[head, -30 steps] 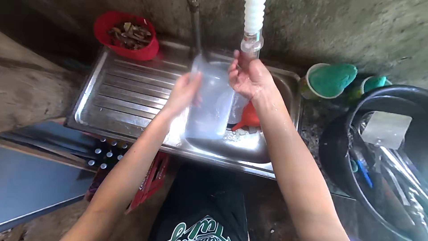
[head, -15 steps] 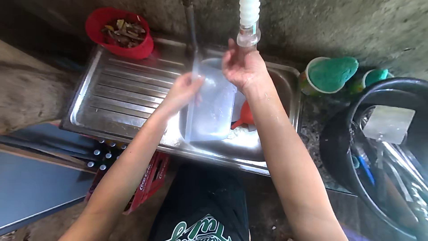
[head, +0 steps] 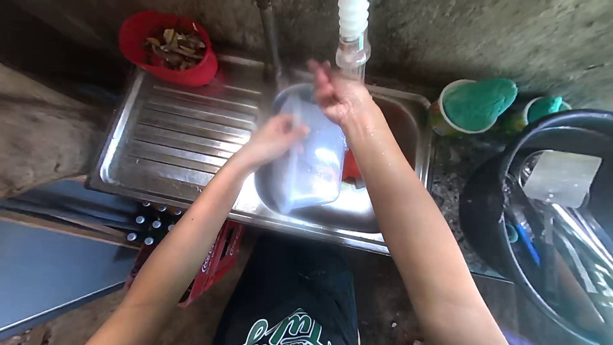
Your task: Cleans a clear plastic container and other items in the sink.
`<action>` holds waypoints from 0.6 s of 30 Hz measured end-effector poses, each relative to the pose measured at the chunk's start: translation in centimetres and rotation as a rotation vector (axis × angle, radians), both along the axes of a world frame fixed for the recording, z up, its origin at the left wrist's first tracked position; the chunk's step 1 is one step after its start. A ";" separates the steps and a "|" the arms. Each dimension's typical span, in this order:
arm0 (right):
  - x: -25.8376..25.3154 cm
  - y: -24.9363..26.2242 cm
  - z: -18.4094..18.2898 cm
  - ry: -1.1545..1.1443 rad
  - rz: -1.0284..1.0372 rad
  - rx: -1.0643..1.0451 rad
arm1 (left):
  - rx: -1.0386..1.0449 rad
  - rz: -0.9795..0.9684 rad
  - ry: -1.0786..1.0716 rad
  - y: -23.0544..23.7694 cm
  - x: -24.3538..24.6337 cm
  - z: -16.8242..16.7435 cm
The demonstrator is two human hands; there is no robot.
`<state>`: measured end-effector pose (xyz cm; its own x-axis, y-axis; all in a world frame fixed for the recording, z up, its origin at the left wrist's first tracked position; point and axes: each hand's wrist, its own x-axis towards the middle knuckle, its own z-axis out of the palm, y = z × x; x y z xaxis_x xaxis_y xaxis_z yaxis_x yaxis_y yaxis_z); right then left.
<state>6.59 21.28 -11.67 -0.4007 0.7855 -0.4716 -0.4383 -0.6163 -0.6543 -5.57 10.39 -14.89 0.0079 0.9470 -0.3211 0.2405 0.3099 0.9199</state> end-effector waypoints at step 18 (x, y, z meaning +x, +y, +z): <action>0.3 -0.3 -0.7 -0.154 -0.067 0.013 | -0.092 -0.030 -0.003 0.9 2.6 0.1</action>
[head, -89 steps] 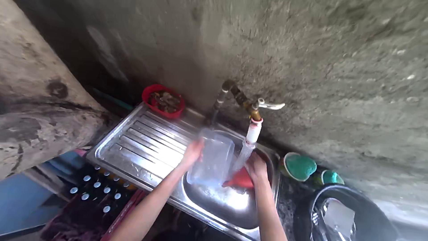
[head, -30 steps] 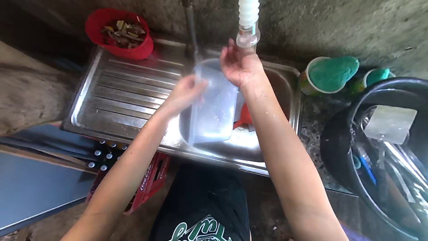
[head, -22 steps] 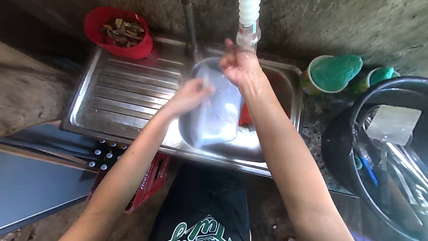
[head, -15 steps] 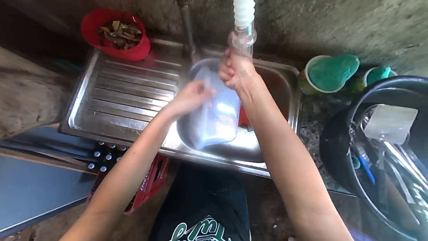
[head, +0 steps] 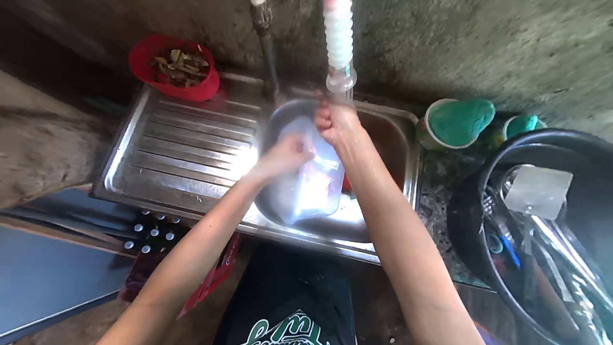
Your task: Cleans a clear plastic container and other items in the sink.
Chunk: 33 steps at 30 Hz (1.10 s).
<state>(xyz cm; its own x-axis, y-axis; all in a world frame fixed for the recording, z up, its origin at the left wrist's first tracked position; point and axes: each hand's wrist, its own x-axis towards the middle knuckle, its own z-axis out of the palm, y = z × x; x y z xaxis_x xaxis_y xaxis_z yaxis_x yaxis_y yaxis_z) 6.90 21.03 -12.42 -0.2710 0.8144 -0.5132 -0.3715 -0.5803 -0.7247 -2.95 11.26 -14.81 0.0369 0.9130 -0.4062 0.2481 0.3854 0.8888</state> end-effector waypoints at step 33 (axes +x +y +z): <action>2.4 0.2 -3.9 -0.250 0.113 0.078 | 0.493 -0.423 0.803 -8.4 5.4 -2.8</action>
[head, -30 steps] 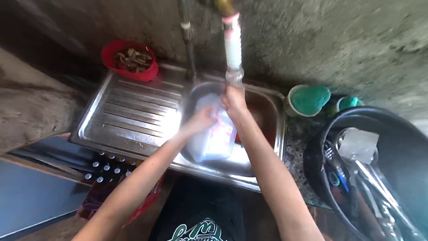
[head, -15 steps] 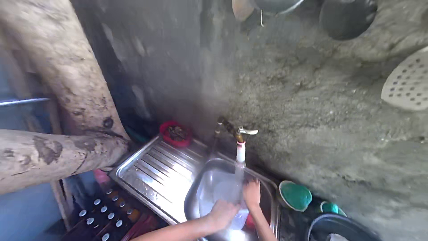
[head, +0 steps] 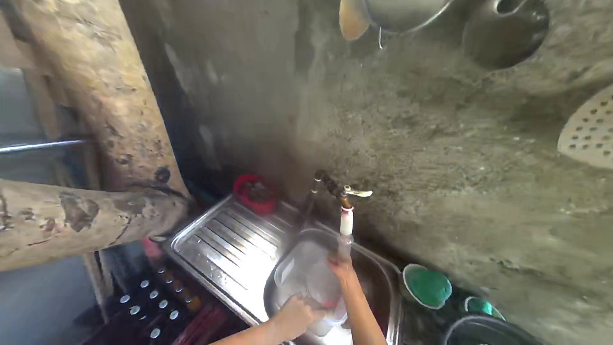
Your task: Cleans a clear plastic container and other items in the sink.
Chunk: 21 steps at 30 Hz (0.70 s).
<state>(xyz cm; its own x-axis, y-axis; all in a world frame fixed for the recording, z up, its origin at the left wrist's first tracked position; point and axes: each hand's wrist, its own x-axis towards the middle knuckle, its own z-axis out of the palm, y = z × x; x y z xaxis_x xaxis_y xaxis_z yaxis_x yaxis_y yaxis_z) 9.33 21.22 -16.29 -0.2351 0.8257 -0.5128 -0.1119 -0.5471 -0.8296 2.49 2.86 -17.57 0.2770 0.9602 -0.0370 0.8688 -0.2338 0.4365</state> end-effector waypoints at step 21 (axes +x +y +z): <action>11.3 -6.0 -0.5 -0.444 0.220 0.048 | -1.136 -0.162 -0.610 13.4 -4.4 -6.8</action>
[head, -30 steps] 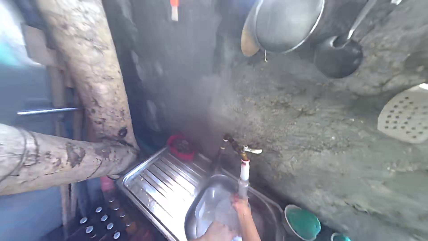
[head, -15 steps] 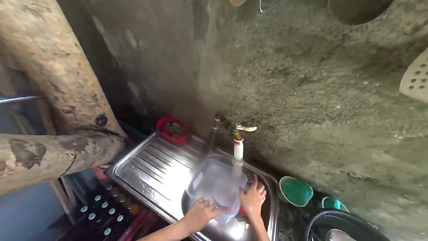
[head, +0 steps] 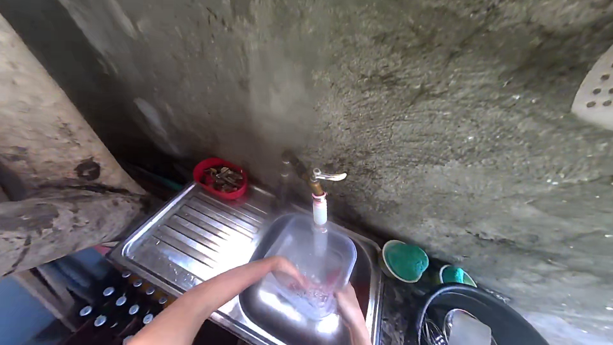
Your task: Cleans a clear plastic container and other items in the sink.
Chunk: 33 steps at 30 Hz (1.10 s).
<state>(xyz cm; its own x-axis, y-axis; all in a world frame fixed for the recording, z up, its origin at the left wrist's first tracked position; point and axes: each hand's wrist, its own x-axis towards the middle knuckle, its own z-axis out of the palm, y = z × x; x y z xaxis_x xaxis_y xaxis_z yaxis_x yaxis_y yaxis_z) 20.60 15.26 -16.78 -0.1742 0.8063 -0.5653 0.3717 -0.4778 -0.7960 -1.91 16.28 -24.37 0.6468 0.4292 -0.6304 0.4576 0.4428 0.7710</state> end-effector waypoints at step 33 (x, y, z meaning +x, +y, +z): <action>-1.6 -1.0 -0.7 -0.117 -0.219 0.251 | 0.682 0.013 0.729 -4.0 -2.3 2.9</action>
<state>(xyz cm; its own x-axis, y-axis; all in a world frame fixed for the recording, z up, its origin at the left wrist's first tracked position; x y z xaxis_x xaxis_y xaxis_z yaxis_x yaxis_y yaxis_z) 19.02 14.29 -17.46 0.0730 0.9337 -0.3504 0.3778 -0.3511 -0.8567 -4.17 12.33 -21.46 0.1927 0.8515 -0.4877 0.9183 0.0187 0.3954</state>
